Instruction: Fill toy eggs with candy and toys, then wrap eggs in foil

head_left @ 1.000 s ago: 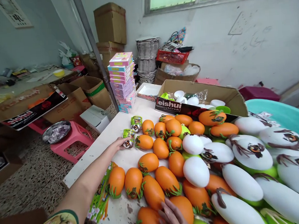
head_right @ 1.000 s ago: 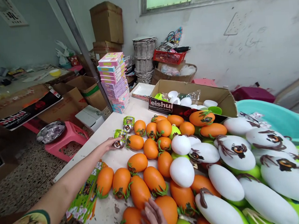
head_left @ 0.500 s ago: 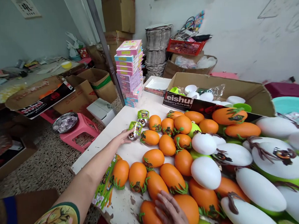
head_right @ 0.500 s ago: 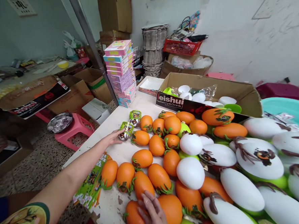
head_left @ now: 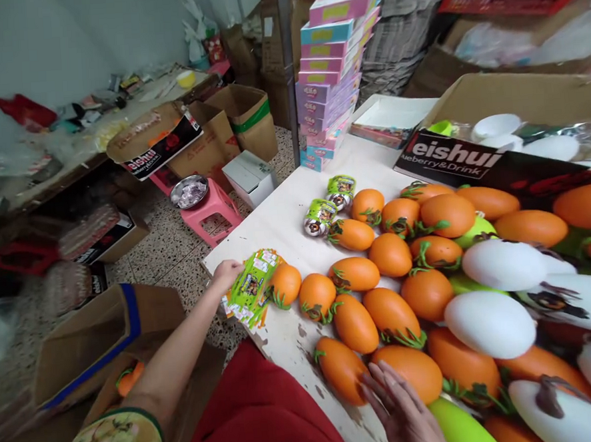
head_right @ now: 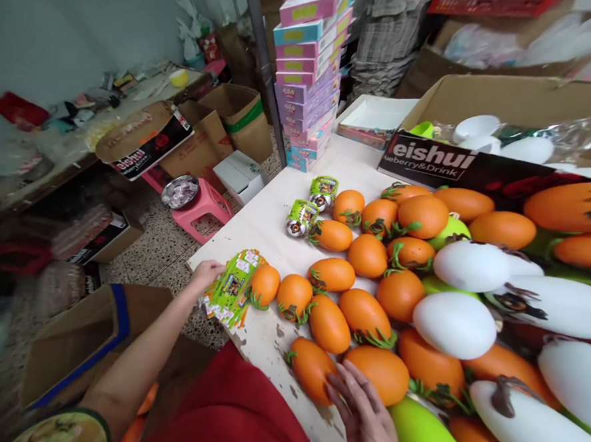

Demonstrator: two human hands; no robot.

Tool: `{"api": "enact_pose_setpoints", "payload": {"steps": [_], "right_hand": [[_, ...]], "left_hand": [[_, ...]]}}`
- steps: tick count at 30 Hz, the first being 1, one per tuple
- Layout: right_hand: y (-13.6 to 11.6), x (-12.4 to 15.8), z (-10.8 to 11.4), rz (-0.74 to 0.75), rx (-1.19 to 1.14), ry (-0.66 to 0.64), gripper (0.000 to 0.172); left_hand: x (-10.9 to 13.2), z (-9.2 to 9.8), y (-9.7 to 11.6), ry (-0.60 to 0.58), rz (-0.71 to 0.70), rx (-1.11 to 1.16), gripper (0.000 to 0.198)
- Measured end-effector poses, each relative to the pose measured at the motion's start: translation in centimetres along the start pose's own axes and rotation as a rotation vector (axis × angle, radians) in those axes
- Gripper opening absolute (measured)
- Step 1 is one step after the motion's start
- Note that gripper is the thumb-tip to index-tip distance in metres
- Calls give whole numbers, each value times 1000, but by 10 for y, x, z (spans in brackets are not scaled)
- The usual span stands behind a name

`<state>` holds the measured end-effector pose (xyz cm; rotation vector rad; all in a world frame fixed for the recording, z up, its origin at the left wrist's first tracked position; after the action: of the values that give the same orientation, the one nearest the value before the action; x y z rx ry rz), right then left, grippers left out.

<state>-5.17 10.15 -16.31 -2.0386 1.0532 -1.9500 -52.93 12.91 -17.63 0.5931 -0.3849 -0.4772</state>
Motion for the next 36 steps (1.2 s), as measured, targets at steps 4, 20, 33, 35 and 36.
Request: {"api": "enact_pose_setpoints", "payload": {"steps": [4, 20, 33, 35, 36], "right_hand": [[4, 1, -11, 13, 62, -37, 57], [39, 20, -55, 17, 149, -120, 57], [35, 56, -149, 324, 373, -458, 45], [31, 48, -153, 396, 414, -440, 43], [27, 42, -151, 435, 421, -404, 42]], "left_hand": [[9, -19, -36, 15, 14, -117, 28], [27, 1, -38, 105, -51, -90, 12], [157, 25, 53, -204, -332, 369, 23], [165, 21, 56, -181, -304, 466, 23], [165, 19, 54, -154, -267, 508, 24]]}}
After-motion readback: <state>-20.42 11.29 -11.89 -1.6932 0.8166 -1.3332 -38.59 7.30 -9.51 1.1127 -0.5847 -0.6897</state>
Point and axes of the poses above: each hand's wrist, its own x-axis away from the middle knuckle, its own z-axis out of the back of the hand, y = z × x, the point moved 6 cm from there along -x, towards the middle knuckle, and after that the axes turned 12 degrees about y, right-handed, at the moved point
